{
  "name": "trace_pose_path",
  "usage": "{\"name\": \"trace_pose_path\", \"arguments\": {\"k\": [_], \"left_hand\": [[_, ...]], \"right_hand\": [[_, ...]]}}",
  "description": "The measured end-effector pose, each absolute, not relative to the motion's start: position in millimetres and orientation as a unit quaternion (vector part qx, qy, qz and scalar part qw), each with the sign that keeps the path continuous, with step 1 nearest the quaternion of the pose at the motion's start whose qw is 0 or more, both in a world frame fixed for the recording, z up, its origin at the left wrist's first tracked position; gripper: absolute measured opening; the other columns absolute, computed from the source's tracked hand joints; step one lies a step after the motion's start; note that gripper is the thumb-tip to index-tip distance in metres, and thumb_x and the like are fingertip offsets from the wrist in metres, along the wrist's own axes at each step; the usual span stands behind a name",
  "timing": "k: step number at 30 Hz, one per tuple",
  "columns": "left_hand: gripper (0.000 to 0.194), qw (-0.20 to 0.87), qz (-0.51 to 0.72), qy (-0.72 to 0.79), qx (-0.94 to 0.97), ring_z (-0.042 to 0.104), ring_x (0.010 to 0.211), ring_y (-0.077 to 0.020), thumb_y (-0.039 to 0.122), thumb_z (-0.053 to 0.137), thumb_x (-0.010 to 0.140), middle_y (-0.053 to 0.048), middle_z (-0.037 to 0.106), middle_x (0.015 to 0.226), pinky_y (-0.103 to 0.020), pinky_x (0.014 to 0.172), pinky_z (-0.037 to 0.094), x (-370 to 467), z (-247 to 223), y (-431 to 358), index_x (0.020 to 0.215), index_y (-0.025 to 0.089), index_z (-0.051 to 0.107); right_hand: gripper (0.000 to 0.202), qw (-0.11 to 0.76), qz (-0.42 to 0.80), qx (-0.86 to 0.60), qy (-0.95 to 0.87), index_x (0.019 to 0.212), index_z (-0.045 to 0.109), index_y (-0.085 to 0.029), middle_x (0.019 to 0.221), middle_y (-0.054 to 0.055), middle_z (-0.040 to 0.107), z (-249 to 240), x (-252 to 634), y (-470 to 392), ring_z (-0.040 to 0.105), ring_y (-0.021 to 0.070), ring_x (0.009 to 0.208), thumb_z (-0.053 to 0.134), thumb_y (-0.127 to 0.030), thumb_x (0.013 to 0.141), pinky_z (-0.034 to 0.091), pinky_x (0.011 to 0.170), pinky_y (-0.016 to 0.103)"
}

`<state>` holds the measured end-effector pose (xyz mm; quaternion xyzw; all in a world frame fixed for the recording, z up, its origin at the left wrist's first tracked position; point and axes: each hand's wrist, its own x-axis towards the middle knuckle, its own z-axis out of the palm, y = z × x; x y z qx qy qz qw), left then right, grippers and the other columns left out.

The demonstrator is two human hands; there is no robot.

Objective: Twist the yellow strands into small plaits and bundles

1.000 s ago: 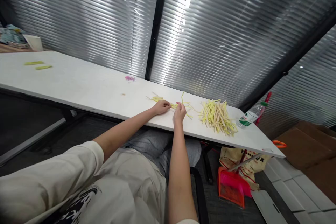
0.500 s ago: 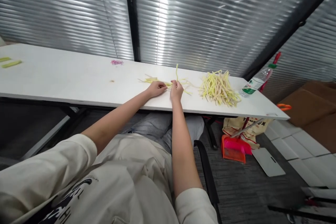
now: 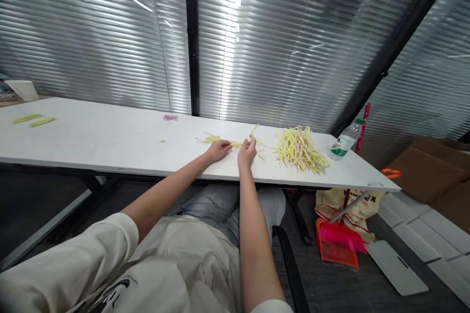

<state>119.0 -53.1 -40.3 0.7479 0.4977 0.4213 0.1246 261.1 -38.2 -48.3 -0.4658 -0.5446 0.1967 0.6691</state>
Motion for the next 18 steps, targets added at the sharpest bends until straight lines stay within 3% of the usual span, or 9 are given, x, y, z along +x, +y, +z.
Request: {"name": "trace_pose_path", "arguments": {"k": [11, 18], "left_hand": [[0.030, 0.129, 0.421, 0.502, 0.745, 0.059, 0.074, -0.0172, 0.035, 0.048, 0.084, -0.007, 0.070, 0.082, -0.028, 0.070, 0.043, 116.7, -46.4, -48.6, 0.085, 0.014, 0.070], [0.032, 0.114, 0.428, 0.520, 0.730, 0.059, 0.073, -0.0173, 0.034, 0.045, 0.085, -0.007, 0.069, 0.079, -0.028, 0.069, 0.043, 115.8, -45.3, -49.7, 0.082, 0.014, 0.069]], "right_hand": [[0.047, 0.742, 0.138, -0.485, -0.442, 0.129, 0.041, -0.016, 0.095, 0.012, 0.062, -38.9, 262.5, -50.0, 0.059, 0.0187, 0.075, 0.029, -0.041, 0.091, 0.044, 0.072, 0.030], [0.047, 0.779, 0.098, -0.450, -0.426, 0.127, 0.039, -0.015, 0.080, 0.008, 0.057, -37.0, 261.3, -53.5, 0.056, 0.0189, 0.073, 0.023, -0.042, 0.092, 0.045, 0.074, 0.033]]}}
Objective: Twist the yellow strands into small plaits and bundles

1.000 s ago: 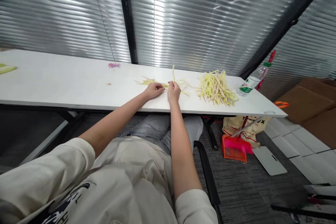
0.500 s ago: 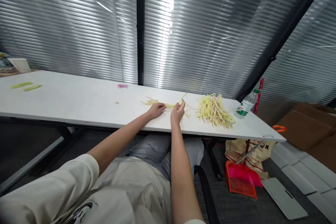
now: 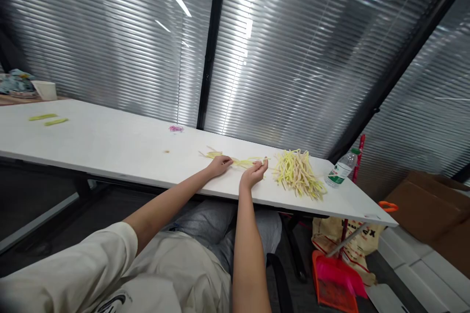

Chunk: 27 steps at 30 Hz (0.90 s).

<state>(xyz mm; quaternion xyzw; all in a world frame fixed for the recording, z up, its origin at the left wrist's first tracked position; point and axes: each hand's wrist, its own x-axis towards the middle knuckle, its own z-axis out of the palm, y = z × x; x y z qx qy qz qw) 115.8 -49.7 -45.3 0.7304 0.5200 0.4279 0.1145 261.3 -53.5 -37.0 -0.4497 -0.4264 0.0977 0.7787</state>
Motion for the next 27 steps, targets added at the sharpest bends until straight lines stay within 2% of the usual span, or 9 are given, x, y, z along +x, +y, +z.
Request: {"name": "trace_pose_path", "arguments": {"k": [11, 14, 16, 19, 22, 27], "left_hand": [[0.026, 0.067, 0.437, 0.601, 0.666, 0.058, 0.079, -0.0193, 0.031, 0.047, 0.084, -0.009, 0.066, 0.085, -0.031, 0.074, 0.043, 112.3, -47.4, -48.1, 0.091, 0.014, 0.066], [0.025, 0.032, 0.420, 0.636, 0.646, 0.054, 0.095, -0.0232, 0.032, 0.049, 0.084, -0.010, 0.063, 0.097, -0.036, 0.083, 0.040, 115.3, -43.9, -53.3, 0.095, 0.017, 0.067], [0.026, -0.002, 0.420, 0.661, 0.622, 0.046, 0.108, -0.0272, 0.037, 0.052, 0.083, -0.010, 0.058, 0.111, -0.041, 0.089, 0.035, 118.8, -40.1, -58.9, 0.099, 0.023, 0.067], [0.025, -0.027, 0.411, 0.666, 0.622, 0.037, 0.117, -0.0309, 0.044, 0.052, 0.082, -0.007, 0.050, 0.124, -0.049, 0.092, 0.029, 122.8, -35.3, -65.5, 0.095, 0.030, 0.069], [0.028, -0.012, 0.384, 0.658, 0.648, 0.037, 0.116, -0.0318, 0.048, 0.048, 0.083, -0.005, 0.052, 0.121, -0.052, 0.092, 0.027, 123.1, -34.1, -66.5, 0.088, 0.032, 0.071], [0.032, 0.029, 0.345, 0.640, 0.687, 0.043, 0.111, -0.0320, 0.051, 0.047, 0.082, -0.007, 0.059, 0.111, -0.051, 0.092, 0.027, 120.6, -37.0, -63.0, 0.088, 0.030, 0.072]], "right_hand": [[0.046, 0.782, 0.098, -0.436, -0.434, 0.121, 0.044, -0.015, 0.076, 0.004, 0.051, -34.1, 260.3, -58.0, 0.053, 0.0170, 0.068, 0.020, -0.041, 0.092, 0.044, 0.072, 0.031], [0.050, 0.774, 0.131, -0.439, -0.436, 0.128, 0.037, -0.016, 0.080, 0.005, 0.051, -34.4, 259.9, -56.9, 0.050, 0.0154, 0.059, 0.016, -0.043, 0.091, 0.044, 0.062, 0.030], [0.051, 0.776, 0.151, -0.438, -0.428, 0.130, 0.034, -0.017, 0.081, 0.006, 0.051, -33.8, 259.2, -57.1, 0.045, 0.0134, 0.051, 0.015, -0.044, 0.091, 0.043, 0.056, 0.029], [0.050, 0.786, 0.149, -0.432, -0.415, 0.129, 0.034, -0.017, 0.081, 0.004, 0.050, -32.7, 258.5, -57.6, 0.043, 0.0119, 0.048, 0.016, -0.045, 0.092, 0.043, 0.054, 0.028], [0.050, 0.795, 0.137, -0.426, -0.409, 0.128, 0.033, -0.017, 0.081, 0.004, 0.049, -32.6, 258.5, -56.9, 0.047, 0.0122, 0.052, 0.016, -0.046, 0.092, 0.044, 0.057, 0.027], [0.052, 0.795, 0.126, -0.431, -0.409, 0.131, 0.030, -0.015, 0.086, 0.007, 0.050, -33.8, 258.5, -53.8, 0.053, 0.0140, 0.058, 0.012, -0.045, 0.092, 0.046, 0.062, 0.030]]}}
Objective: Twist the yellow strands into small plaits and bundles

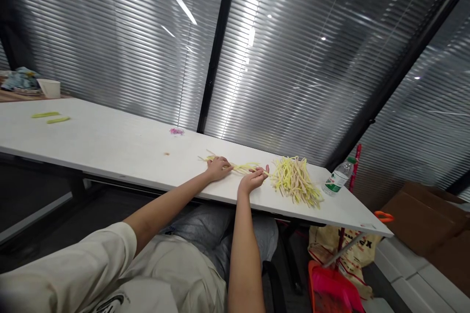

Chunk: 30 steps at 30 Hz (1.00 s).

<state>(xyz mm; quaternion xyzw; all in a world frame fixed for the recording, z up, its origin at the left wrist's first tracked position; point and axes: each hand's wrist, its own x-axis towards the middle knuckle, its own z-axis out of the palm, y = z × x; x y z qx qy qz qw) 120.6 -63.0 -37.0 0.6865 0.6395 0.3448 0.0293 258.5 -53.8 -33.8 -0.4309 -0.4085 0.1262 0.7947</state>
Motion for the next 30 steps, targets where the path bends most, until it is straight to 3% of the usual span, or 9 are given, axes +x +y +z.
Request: {"name": "trace_pose_path", "arguments": {"k": [5, 10, 20, 26, 30], "left_hand": [[0.029, 0.034, 0.353, 0.638, 0.683, 0.047, 0.108, -0.0307, 0.047, 0.051, 0.082, -0.007, 0.062, 0.108, -0.047, 0.089, 0.030, 119.3, -38.2, -59.9, 0.085, 0.026, 0.071], [0.031, 0.050, 0.405, 0.647, 0.644, 0.054, 0.100, -0.0265, 0.045, 0.050, 0.083, -0.008, 0.066, 0.098, -0.041, 0.085, 0.032, 117.7, -36.1, -56.6, 0.088, 0.022, 0.069], [0.034, 0.080, 0.423, 0.684, 0.588, 0.058, 0.089, -0.0227, 0.052, 0.051, 0.081, -0.003, 0.068, 0.084, -0.038, 0.085, 0.027, 117.4, -31.6, -58.3, 0.083, 0.021, 0.065], [0.039, 0.085, 0.423, 0.682, 0.591, 0.058, 0.086, -0.0222, 0.054, 0.046, 0.084, -0.003, 0.068, 0.083, -0.037, 0.082, 0.028, 114.8, -35.7, -53.2, 0.079, 0.020, 0.066], [0.040, 0.093, 0.415, 0.674, 0.605, 0.058, 0.085, -0.0223, 0.052, 0.046, 0.084, -0.004, 0.068, 0.082, -0.035, 0.080, 0.029, 114.1, -37.8, -50.8, 0.077, 0.019, 0.067]], "right_hand": [[0.049, 0.786, 0.112, -0.446, -0.412, 0.132, 0.028, -0.016, 0.098, 0.012, 0.052, -33.8, 259.3, -52.8, 0.057, 0.0154, 0.066, 0.010, -0.039, 0.093, 0.047, 0.071, 0.034], [0.049, 0.796, 0.097, -0.433, -0.412, 0.132, 0.030, -0.013, 0.093, 0.011, 0.052, -34.7, 261.2, -52.4, 0.056, 0.0186, 0.078, 0.014, -0.039, 0.093, 0.043, 0.083, 0.038], [0.044, 0.821, 0.123, -0.392, -0.396, 0.128, 0.035, -0.013, 0.073, 0.001, 0.047, -33.4, 259.5, -55.2, 0.052, 0.0143, 0.067, 0.021, -0.037, 0.094, 0.045, 0.079, 0.031], [0.032, 0.802, 0.134, -0.397, -0.426, 0.106, 0.049, -0.017, 0.067, -0.002, 0.044, -38.3, 260.7, -51.3, 0.048, 0.0128, 0.059, 0.025, -0.034, 0.092, 0.045, 0.071, 0.028], [0.031, 0.802, 0.114, -0.395, -0.433, 0.104, 0.050, -0.018, 0.069, -0.001, 0.045, -41.0, 261.3, -48.3, 0.049, 0.0132, 0.061, 0.025, -0.033, 0.092, 0.044, 0.072, 0.028]]}}
